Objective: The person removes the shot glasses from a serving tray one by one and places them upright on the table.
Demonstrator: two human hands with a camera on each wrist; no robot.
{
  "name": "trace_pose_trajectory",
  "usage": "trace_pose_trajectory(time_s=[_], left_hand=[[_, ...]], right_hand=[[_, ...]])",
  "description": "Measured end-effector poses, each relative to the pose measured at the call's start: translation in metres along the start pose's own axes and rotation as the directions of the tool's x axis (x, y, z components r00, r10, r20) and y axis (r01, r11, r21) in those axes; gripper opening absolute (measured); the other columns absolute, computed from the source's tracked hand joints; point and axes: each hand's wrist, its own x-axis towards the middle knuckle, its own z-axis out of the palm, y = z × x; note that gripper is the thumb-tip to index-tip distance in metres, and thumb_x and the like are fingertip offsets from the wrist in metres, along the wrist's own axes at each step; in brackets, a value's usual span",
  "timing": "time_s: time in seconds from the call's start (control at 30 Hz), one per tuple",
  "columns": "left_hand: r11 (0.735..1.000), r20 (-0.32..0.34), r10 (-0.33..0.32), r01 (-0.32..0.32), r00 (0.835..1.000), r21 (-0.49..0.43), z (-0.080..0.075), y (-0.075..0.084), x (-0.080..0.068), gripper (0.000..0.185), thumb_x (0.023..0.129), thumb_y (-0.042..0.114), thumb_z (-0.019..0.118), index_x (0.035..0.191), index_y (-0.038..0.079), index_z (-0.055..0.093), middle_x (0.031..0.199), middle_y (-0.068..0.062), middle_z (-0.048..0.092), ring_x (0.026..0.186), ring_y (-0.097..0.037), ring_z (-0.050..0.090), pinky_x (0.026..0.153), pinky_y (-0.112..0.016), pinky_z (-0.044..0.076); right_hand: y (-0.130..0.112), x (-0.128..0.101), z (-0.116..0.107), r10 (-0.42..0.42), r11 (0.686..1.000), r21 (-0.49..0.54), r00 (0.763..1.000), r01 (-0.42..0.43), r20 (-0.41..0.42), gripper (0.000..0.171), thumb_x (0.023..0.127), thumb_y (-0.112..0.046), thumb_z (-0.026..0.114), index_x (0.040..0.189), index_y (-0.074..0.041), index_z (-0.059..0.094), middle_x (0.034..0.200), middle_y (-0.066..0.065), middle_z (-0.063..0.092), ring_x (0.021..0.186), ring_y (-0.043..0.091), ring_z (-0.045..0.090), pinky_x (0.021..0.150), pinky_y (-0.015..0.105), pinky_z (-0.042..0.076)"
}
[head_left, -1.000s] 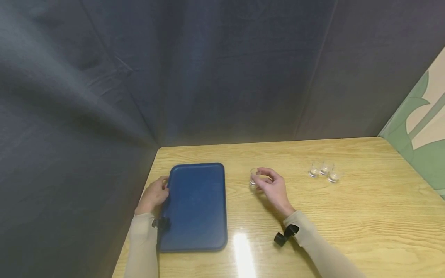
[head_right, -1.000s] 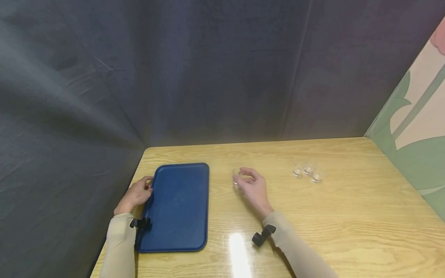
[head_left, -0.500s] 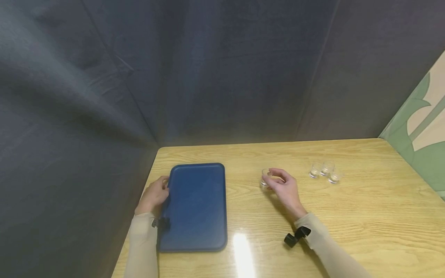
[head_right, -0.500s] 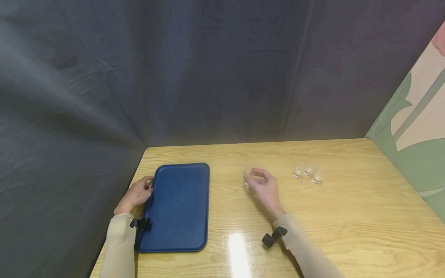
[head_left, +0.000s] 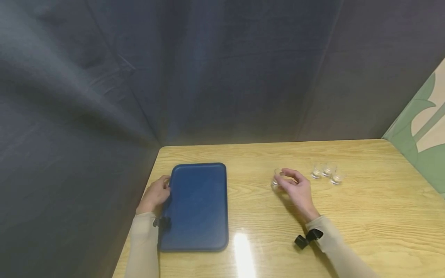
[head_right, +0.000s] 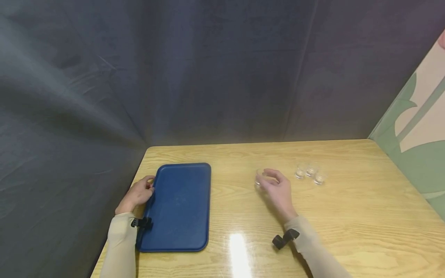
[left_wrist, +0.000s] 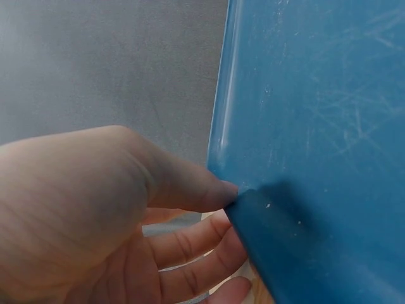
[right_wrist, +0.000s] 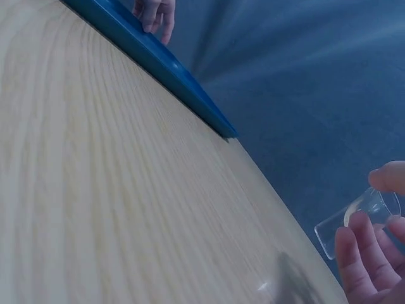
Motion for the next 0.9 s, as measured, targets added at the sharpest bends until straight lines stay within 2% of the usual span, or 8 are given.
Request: trace_pose_trajectory(time_s=[0.2, 0.43, 0.67, 0.8, 0.9], left_hand=[[1.0, -0.006, 0.001, -0.001, 1.0, -0.005, 0.001, -0.001, 0.0, 0.054, 0.107, 0.015, 0.048, 0.159, 0.002, 0.043, 0.13, -0.023, 0.067, 0.1, -0.029, 0.064, 0.087, -0.049, 0.056], [1.0, -0.003, -0.005, 0.005, 1.0, 0.0, 0.001, -0.002, 0.0, 0.054, 0.107, 0.015, 0.048, 0.159, 0.002, 0.042, 0.132, -0.024, 0.066, 0.104, -0.031, 0.064, 0.092, -0.054, 0.055], [1.0, 0.009, -0.007, 0.007, 1.0, 0.003, 0.0, -0.001, 0.001, 0.054, 0.107, 0.015, 0.048, 0.16, 0.002, 0.041, 0.133, -0.025, 0.065, 0.104, -0.032, 0.064, 0.093, -0.056, 0.055], [1.0, 0.013, -0.012, 0.012, 1.0, -0.001, 0.0, 0.0, 0.0, 0.054, 0.108, 0.015, 0.048, 0.16, 0.002, 0.041, 0.138, -0.027, 0.063, 0.11, -0.035, 0.064, 0.098, -0.06, 0.054], [1.0, 0.015, -0.014, 0.014, 1.0, -0.005, 0.0, 0.001, 0.0, 0.054, 0.108, 0.015, 0.048, 0.16, 0.002, 0.041, 0.14, -0.027, 0.063, 0.113, -0.036, 0.064, 0.101, -0.061, 0.053]], right_hand=[[-0.002, 0.003, -0.017, -0.034, 0.997, -0.07, 0.999, 0.032, -0.029, 0.054, 0.096, -0.025, 0.082, 0.138, 0.001, 0.062, 0.11, -0.019, 0.068, 0.085, -0.004, 0.074, 0.079, 0.017, 0.061], [0.001, 0.01, -0.04, -0.092, 0.982, -0.174, 0.992, 0.076, -0.085, 0.053, 0.093, -0.028, 0.085, 0.135, 0.0, 0.067, 0.103, -0.026, 0.069, 0.081, -0.007, 0.073, 0.069, 0.016, 0.06], [-0.002, 0.012, -0.06, -0.151, 0.951, -0.293, 0.976, 0.101, -0.156, 0.05, 0.092, -0.028, 0.085, 0.133, -0.002, 0.072, 0.099, -0.025, 0.067, 0.077, -0.012, 0.069, 0.061, 0.013, 0.055], [-0.001, 0.013, -0.068, -0.22, 0.93, -0.337, 0.955, 0.145, -0.197, 0.044, 0.09, -0.024, 0.086, 0.127, -0.002, 0.076, 0.088, -0.022, 0.065, 0.072, -0.011, 0.066, 0.059, 0.01, 0.053], [0.0, 0.013, -0.074, -0.238, 0.918, -0.366, 0.95, 0.153, -0.2, 0.044, 0.091, -0.024, 0.086, 0.127, -0.001, 0.075, 0.08, -0.024, 0.064, 0.067, -0.011, 0.065, 0.058, 0.01, 0.05]])
